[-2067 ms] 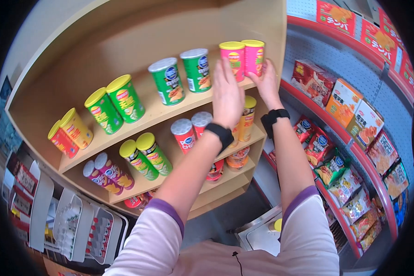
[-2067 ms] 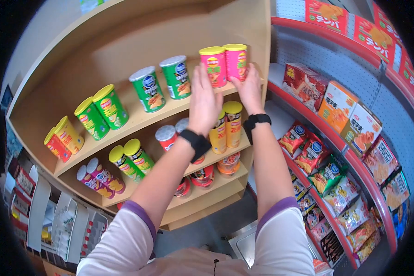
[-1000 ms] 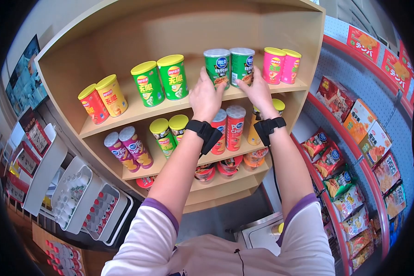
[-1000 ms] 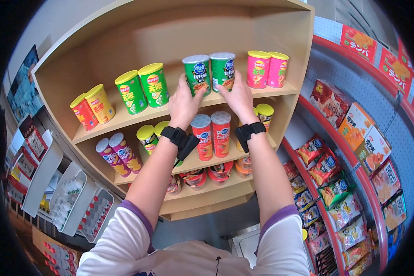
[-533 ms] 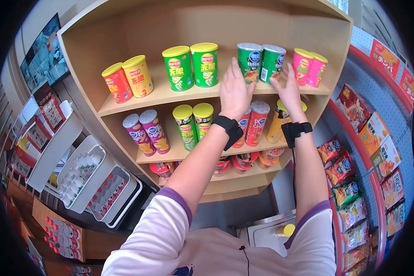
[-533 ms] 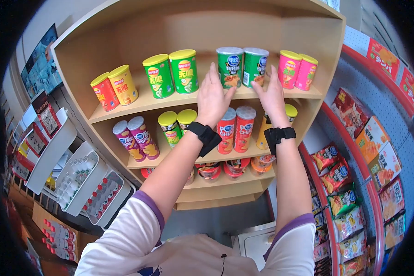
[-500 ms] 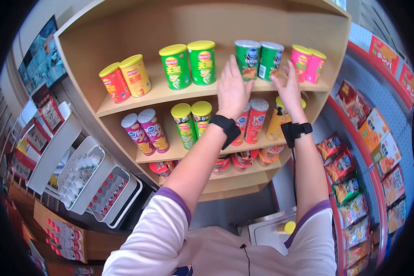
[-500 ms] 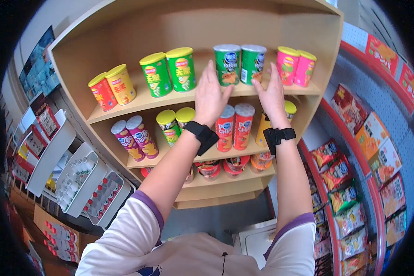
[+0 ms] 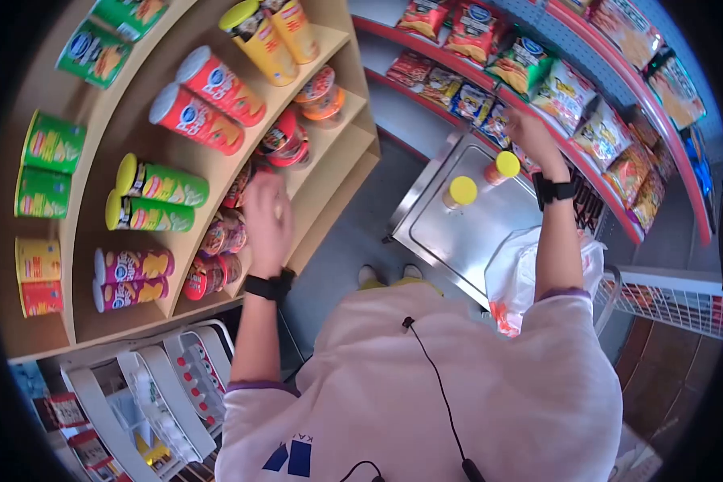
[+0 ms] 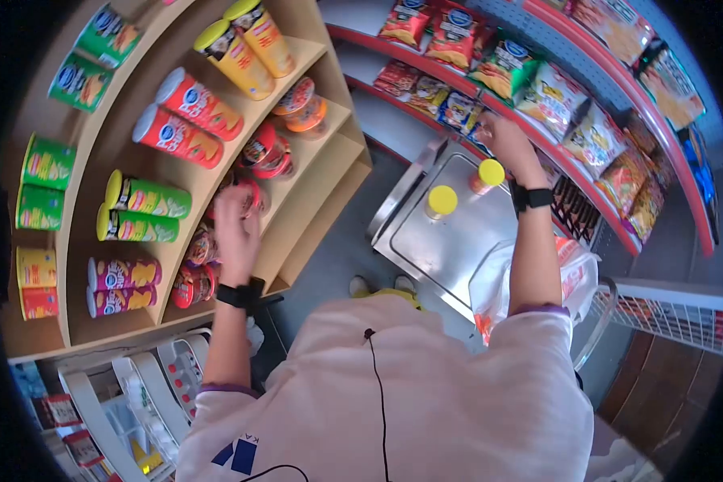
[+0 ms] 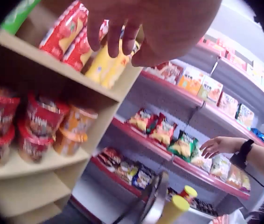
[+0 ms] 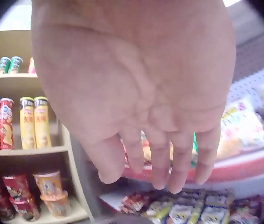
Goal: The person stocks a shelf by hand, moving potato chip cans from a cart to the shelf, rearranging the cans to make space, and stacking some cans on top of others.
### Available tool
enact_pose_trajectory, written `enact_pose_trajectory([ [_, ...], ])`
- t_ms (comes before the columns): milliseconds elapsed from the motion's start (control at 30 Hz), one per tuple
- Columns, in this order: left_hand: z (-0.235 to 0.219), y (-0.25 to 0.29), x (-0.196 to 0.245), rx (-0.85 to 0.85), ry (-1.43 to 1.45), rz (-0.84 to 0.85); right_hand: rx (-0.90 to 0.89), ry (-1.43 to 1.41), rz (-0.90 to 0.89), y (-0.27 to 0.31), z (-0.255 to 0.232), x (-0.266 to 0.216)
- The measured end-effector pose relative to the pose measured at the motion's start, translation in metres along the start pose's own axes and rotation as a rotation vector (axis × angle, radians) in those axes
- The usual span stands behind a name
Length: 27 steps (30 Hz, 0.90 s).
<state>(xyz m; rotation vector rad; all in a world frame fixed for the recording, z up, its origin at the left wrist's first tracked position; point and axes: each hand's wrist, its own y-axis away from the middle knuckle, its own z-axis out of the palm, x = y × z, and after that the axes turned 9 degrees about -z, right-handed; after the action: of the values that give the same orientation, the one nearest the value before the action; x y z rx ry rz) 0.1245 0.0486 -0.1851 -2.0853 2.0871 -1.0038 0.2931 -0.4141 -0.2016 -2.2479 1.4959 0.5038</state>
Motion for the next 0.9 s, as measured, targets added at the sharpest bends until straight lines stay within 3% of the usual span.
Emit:
enact_pose_trajectory([
  [33, 0.017, 0.02, 0.003, -0.097, 0.029, -0.012, 0.004, -0.088, 0.024, 0.023, 0.018, 0.035],
  [100, 0.044, 0.038, 0.031, -0.284, 0.13, -0.03, -0.002, 0.095, -0.007, 0.061, 0.036, 0.064],
  [133, 0.055, 0.044, 0.048, -0.38, 0.204, -0.041, -0.039, 0.093, 0.072, 0.073, 0.046, 0.07],
  [200, 0.073, 0.046, 0.078, -0.536, 0.206, 0.008, 0.062, -0.003, 0.075, 0.084, 0.073, 0.091],
  [233, 0.084, 0.046, 0.088, -0.54, 0.203, 0.013, 0.067, -0.007, 0.079, 0.086, 0.084, 0.095],
  [300, 0.112, 0.044, 0.102, -0.704, 0.303, 0.003, 0.079, 0.12, 0.113, 0.084, 0.11, 0.098],
  [467, 0.173, 0.035, 0.143, -0.777, 0.229, -0.025, 0.128, 0.212, 0.19, 0.084, 0.152, 0.095],
  [533, 0.191, 0.03, 0.158, -0.777, 0.197, -0.01, 0.197, 0.116, 0.341, 0.085, 0.149, 0.083],
  [633, 0.221, 0.025, 0.174, -0.683, -0.048, 0.193, 0.222, 0.097, 0.29, 0.097, 0.139, 0.074],
  [800, 0.258, 0.029, 0.196, -0.733, -0.092, 0.187, 0.296, 0.038, 0.281, 0.119, 0.142, 0.078],
  [900, 0.292, 0.045, 0.182, -0.8, -0.205, 0.109, 0.279, 0.061, 0.193, 0.145, 0.142, 0.07],
])
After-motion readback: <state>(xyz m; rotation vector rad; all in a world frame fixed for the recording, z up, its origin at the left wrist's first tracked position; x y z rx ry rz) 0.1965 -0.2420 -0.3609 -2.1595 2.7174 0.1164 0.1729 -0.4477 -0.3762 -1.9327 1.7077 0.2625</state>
